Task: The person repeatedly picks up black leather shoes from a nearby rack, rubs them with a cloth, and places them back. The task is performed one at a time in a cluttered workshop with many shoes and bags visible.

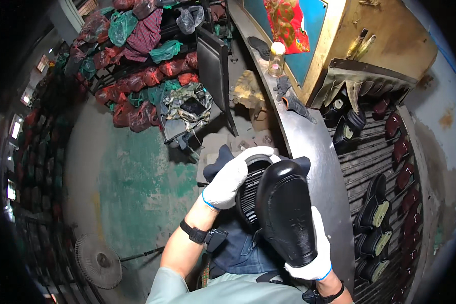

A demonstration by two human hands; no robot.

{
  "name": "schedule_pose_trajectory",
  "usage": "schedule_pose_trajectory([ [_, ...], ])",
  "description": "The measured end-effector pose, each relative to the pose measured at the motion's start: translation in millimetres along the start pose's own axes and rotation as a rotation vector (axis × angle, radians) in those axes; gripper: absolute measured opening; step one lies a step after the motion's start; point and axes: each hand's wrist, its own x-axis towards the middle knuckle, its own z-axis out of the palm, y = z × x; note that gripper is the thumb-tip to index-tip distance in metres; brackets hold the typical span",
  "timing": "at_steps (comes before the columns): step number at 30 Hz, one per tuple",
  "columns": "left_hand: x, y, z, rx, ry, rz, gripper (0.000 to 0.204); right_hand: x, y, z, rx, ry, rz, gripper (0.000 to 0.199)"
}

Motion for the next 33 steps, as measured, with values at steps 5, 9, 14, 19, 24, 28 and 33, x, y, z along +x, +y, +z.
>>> schedule_pose_trajectory([
  [5,-3.1,3.4,-3.5,-0.076,-0.022,-0.014,0.092,3.7,5.9,17.6,0.011,-0.037,0.005,0.118],
  [9,-3.2,12.4,-3.5,0.016,-0.044,-0.015,0.106,0.0,15.6,27.4,0.115,-0.047,0.044,0.117],
  [14,-2.8,15.4,-3.5,0.110,-0.036,-0.013,0.117,4.4,20.0,28.3,0.166,-0.068,0.054,0.118],
  [19,-1.4,14.6,-3.7,0.125,-0.064,-0.018,0.117,7.0,21.7,28.1,0.174,-0.073,0.053,0.119],
  [24,-2.7,17.1,1.2,0.131,-0.047,-0.049,0.116,11.5,21.2,30.8,0.075,-0.057,0.021,0.115],
  [28,-5.4,14.2,-5.7,0.124,-0.081,-0.054,0.120,14.5,26.7,38.9,0.074,-0.004,0.018,0.112],
  [33,-13.2,31.4,-1.5,0.233,-0.068,-0.035,0.092,23.3,23.1,48.0,0.122,-0.012,0.006,0.107],
])
